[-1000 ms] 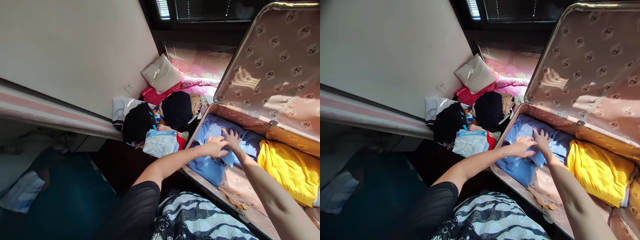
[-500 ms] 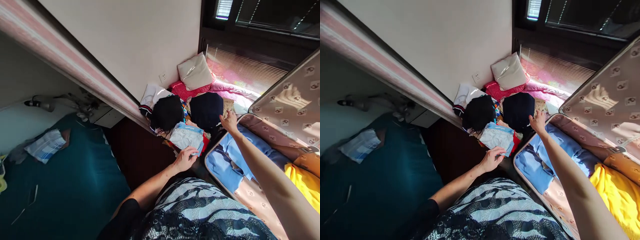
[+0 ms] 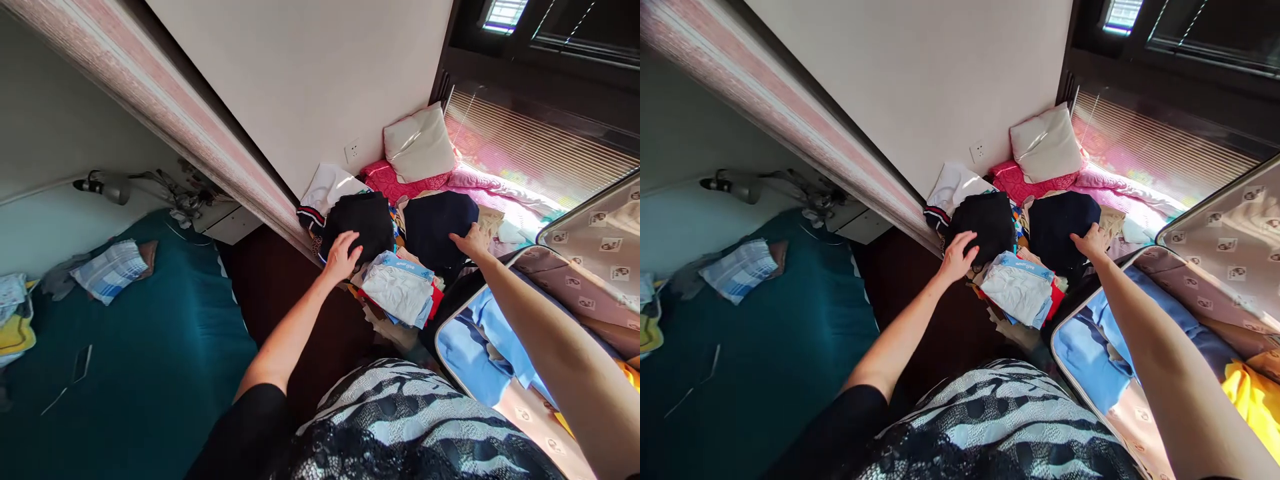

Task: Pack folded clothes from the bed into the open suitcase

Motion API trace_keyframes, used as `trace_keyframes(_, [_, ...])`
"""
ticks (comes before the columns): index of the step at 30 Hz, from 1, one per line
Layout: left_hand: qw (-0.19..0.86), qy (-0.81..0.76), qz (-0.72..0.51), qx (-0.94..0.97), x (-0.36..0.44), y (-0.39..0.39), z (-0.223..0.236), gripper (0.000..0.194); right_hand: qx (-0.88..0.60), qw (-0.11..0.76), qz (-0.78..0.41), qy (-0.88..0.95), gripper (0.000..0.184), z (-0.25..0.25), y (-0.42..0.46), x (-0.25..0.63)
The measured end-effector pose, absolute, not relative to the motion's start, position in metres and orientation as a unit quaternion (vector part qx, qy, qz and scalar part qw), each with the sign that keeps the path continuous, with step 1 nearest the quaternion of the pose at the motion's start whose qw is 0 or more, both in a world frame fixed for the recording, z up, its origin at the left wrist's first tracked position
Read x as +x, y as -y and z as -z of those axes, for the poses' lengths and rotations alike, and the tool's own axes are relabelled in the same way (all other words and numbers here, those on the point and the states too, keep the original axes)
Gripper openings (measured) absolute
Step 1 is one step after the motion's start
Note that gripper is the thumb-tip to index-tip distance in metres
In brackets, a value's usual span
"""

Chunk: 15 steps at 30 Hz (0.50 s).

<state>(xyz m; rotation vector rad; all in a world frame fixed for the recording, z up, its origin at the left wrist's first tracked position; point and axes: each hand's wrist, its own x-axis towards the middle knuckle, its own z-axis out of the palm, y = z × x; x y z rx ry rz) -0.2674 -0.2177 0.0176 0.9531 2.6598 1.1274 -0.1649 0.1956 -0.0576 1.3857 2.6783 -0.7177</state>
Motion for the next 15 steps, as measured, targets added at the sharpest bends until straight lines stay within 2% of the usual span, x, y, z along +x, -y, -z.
trace_keyframes(4, [0.067,-0.911,-0.256,0.315,-0.357,0.183,-0.022,0.055,0.452,0.033,0.231,-0.861,0.098,0.054,-0.197,-0.164])
trace_keyframes(10, [0.224,-0.913,-0.081,0.33,-0.422,0.142,-0.021,0.081,0.449,0.005,0.233,-0.863,0.089,0.064,-0.2,-0.161])
trace_keyframes(12, [0.227,-0.914,-0.05,0.334,-0.426,0.137,-0.019,0.08,0.448,0.003,0.234,-0.863,0.089,0.069,-0.201,-0.16])
trace_keyframes(15, [0.177,-0.919,-0.041,0.349,-0.42,0.138,-0.016,0.068,0.449,0.004,0.232,-0.863,0.09,0.072,-0.199,-0.157])
